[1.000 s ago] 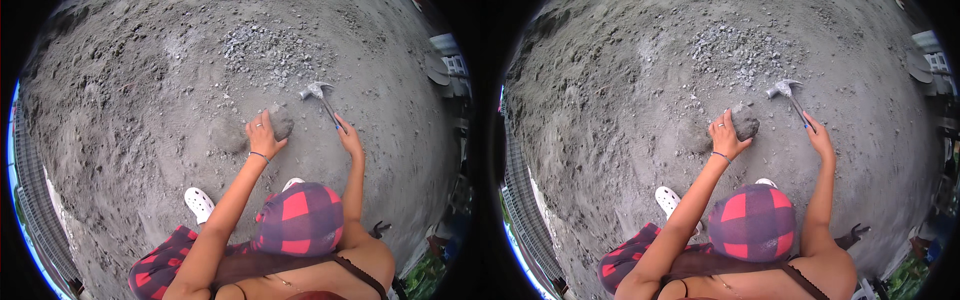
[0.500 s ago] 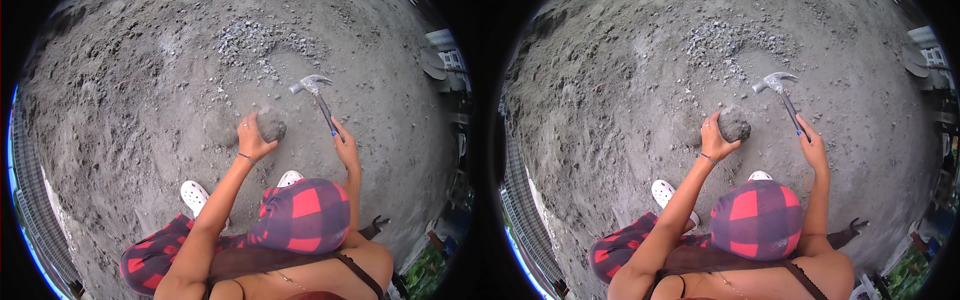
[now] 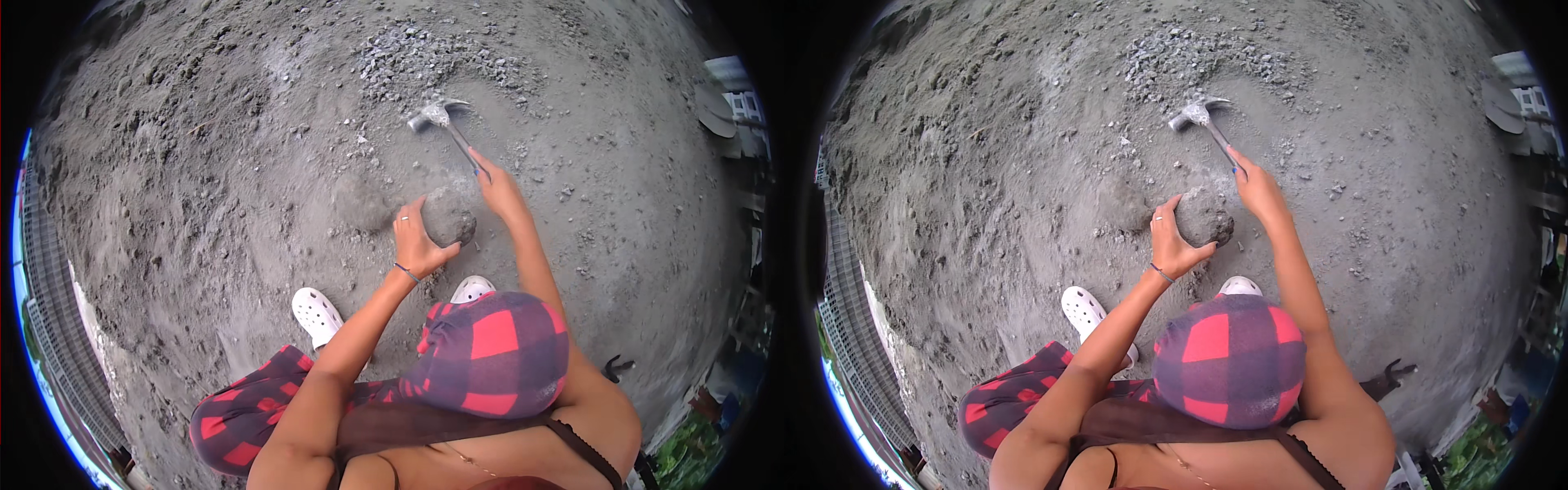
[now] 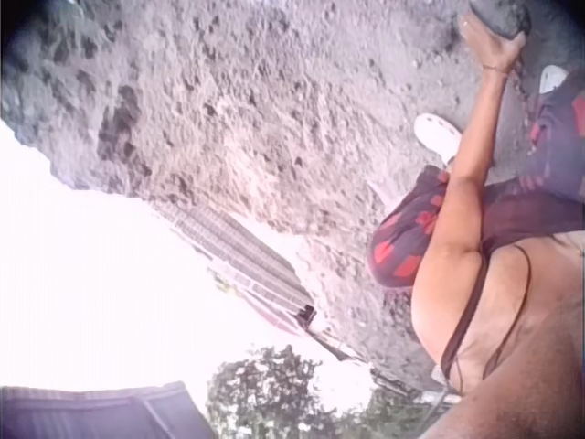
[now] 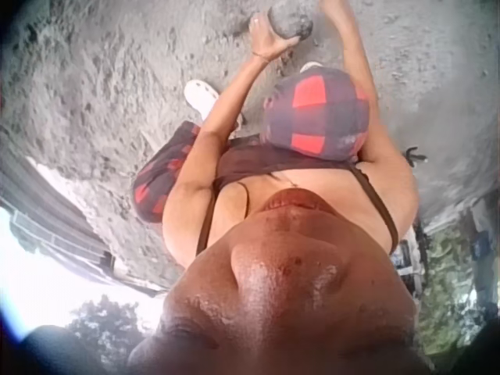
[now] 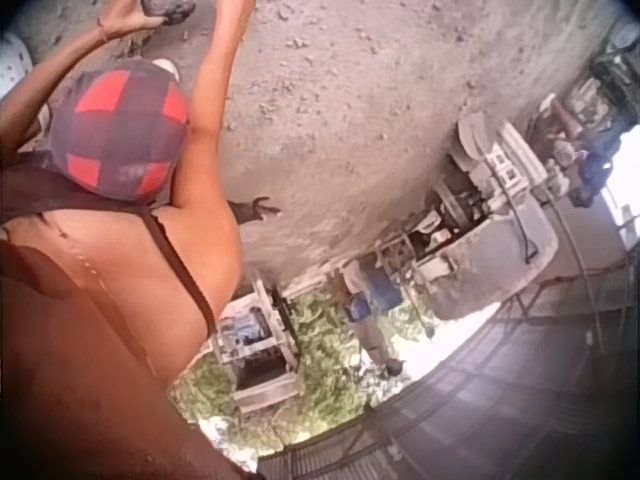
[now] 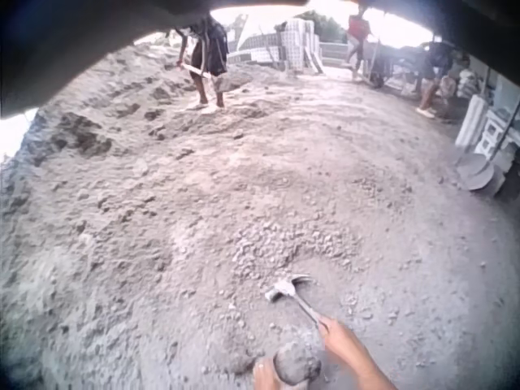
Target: Breaking small rocks or concrete pieces with a hammer at a construction site.
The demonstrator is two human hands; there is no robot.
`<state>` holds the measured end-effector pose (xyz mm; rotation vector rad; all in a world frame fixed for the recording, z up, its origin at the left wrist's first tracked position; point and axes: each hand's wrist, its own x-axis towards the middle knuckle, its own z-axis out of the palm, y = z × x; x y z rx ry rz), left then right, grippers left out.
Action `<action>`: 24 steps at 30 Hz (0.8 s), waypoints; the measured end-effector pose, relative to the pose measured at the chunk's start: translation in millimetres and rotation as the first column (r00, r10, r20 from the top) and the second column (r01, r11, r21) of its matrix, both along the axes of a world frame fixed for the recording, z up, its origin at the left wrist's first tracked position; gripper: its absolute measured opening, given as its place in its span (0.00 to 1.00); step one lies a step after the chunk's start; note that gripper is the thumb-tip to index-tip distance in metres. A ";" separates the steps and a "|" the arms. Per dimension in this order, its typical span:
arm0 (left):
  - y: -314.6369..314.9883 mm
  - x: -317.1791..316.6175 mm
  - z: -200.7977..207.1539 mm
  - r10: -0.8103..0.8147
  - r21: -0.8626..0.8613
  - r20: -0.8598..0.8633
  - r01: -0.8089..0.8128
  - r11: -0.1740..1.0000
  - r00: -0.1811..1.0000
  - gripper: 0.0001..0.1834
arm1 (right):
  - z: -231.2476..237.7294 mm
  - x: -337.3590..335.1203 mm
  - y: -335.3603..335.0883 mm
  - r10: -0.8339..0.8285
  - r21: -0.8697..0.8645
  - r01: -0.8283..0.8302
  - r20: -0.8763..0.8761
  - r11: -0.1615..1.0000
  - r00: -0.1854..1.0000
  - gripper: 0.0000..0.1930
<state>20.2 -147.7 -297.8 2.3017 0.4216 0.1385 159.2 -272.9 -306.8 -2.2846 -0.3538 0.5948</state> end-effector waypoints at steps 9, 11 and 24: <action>15.7 -3.3 10.7 0.045 0.048 0.101 -0.050 0.998 0.994 0.45 | 35.2 21.7 34.8 0.017 0.238 -0.016 0.001 0.971 1.000 0.19; 10.5 -5.5 16.7 0.026 0.033 0.157 -0.031 0.999 0.987 0.45 | 40.7 0.5 -15.5 0.052 0.195 -0.073 0.113 0.978 0.992 0.19; 3.5 -25.7 2.4 -0.028 0.031 0.102 0.025 0.999 0.994 0.45 | -15.4 -21.4 25.7 0.212 0.229 -0.209 0.009 0.951 0.977 0.18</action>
